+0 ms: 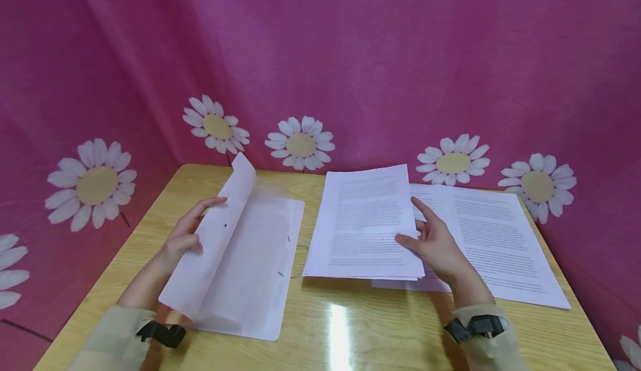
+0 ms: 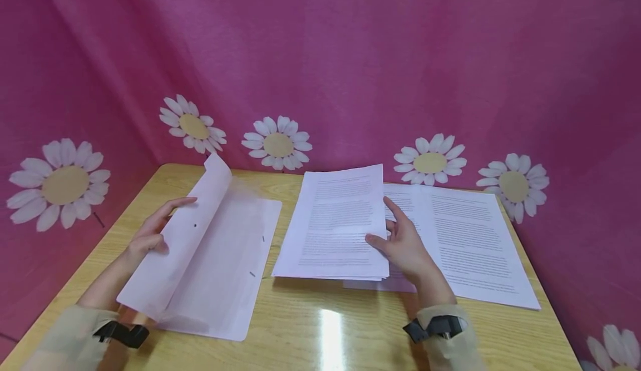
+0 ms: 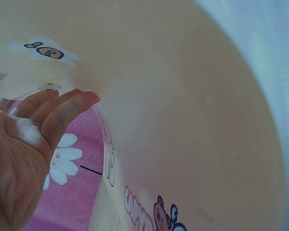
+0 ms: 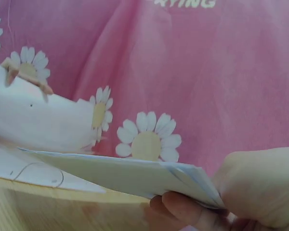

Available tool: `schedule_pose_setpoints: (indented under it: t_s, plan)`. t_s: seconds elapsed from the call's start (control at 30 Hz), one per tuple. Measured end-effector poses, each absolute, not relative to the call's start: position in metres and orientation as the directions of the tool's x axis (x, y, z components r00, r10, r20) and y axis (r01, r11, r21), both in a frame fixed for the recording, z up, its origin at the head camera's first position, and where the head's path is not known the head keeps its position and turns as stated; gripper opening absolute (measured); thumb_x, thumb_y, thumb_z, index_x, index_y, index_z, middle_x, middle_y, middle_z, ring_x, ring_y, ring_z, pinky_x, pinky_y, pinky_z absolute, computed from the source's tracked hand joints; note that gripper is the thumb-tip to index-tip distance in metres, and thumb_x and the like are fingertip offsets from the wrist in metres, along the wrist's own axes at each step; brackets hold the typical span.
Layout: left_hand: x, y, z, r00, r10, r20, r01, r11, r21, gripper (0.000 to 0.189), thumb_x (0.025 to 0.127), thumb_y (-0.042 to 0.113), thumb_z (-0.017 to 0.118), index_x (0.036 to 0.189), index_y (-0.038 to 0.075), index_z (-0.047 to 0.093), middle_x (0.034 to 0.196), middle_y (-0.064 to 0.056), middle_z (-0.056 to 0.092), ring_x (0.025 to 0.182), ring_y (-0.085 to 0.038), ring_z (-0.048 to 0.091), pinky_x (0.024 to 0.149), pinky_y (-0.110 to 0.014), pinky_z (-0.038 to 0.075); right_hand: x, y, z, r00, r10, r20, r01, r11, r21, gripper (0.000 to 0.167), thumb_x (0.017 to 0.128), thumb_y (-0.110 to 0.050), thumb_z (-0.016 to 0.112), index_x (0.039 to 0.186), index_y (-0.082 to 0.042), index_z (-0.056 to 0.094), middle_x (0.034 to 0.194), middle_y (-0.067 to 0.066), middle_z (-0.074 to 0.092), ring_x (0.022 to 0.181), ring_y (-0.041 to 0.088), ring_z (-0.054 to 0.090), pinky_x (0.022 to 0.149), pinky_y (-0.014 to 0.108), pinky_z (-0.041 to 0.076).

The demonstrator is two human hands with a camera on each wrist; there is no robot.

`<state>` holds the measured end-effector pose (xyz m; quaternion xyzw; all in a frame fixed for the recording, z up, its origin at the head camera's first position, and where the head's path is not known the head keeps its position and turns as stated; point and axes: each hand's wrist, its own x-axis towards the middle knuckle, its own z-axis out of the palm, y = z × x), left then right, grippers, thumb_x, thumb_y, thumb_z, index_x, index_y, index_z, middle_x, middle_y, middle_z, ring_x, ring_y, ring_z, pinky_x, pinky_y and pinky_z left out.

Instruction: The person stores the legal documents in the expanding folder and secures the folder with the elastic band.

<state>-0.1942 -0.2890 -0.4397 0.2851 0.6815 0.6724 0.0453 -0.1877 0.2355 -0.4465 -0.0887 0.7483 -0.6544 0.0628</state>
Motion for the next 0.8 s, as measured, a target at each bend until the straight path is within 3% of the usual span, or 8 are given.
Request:
schedule_pose_setpoints:
  t_s: [0.03,0.13,0.23,0.33,0.5,0.8]
  plan:
    - [-0.195,-0.289,-0.44,-0.833,0.452,0.318,0.324,-0.066,0.944,0.085,0.072,-0.003,0.045,0.156,0.012,0.047,0.132,-0.014,0.055,0.109,-0.025,0.056,0.08,-0.034,0.055,-0.187,0.236,-0.444,-0.975,-0.219,0.027,-0.051,0.106,-0.993,0.101,0.094,0.006,0.073,0.171,-0.011,0.009,0.14,0.032,0.058,0.092,0.013,0.073,0.078,0.029,0.06]
    - [-0.196,-0.289,-0.439,-0.836,0.455,0.306,0.313,-0.061,0.948,0.085,0.073,-0.002,0.045,0.156,0.014,0.047,0.133,-0.013,0.055,0.109,-0.024,0.056,0.08,-0.034,0.056,-0.185,0.235,-0.437,-0.974,-0.22,0.043,-0.063,0.082,-0.995,0.101,0.094,0.006,0.073,0.171,-0.013,0.01,0.141,0.031,0.057,0.093,0.016,0.074,0.079,0.031,0.06]
    - [-0.196,-0.288,-0.439,-0.831,0.46,0.313,0.319,-0.066,0.945,0.085,0.072,-0.002,0.045,0.156,0.012,0.047,0.133,-0.014,0.055,0.109,-0.025,0.056,0.08,-0.034,0.056,-0.183,0.233,-0.43,-0.973,-0.22,0.07,-0.088,0.077,-0.993,0.1,0.094,0.005,0.074,0.171,-0.014,0.012,0.138,0.029,0.06,0.077,0.01,0.072,0.072,0.026,0.059]
    - [-0.197,-0.288,-0.439,-0.823,0.458,0.337,0.343,-0.073,0.936,0.086,0.071,-0.003,0.045,0.156,0.009,0.047,0.133,-0.014,0.056,0.108,-0.024,0.057,0.08,-0.033,0.055,-0.18,0.229,-0.423,-0.967,-0.232,0.101,-0.116,0.05,-0.992,0.1,0.094,0.006,0.074,0.171,-0.013,0.013,0.135,0.028,0.062,0.075,0.008,0.07,0.07,0.023,0.058]
    - [-0.196,-0.288,-0.439,-0.816,0.456,0.356,0.359,-0.084,0.93,0.086,0.07,-0.003,0.044,0.155,0.008,0.047,0.131,-0.014,0.057,0.107,-0.024,0.058,0.079,-0.033,0.055,-0.179,0.221,-0.413,-0.956,-0.261,0.134,-0.138,-0.001,-0.99,0.1,0.093,0.009,0.073,0.171,-0.013,0.013,0.14,0.029,0.06,0.089,0.014,0.074,0.078,0.029,0.06]
    - [-0.196,-0.289,-0.44,-0.818,0.463,0.342,0.34,-0.091,0.936,0.086,0.071,-0.002,0.044,0.156,0.01,0.046,0.129,-0.016,0.057,0.107,-0.025,0.058,0.079,-0.035,0.056,-0.178,0.205,-0.403,-0.951,-0.283,0.122,-0.108,-0.066,-0.992,0.1,0.093,0.012,0.069,0.171,-0.016,0.013,0.143,0.031,0.056,0.101,0.023,0.075,0.082,0.038,0.06]
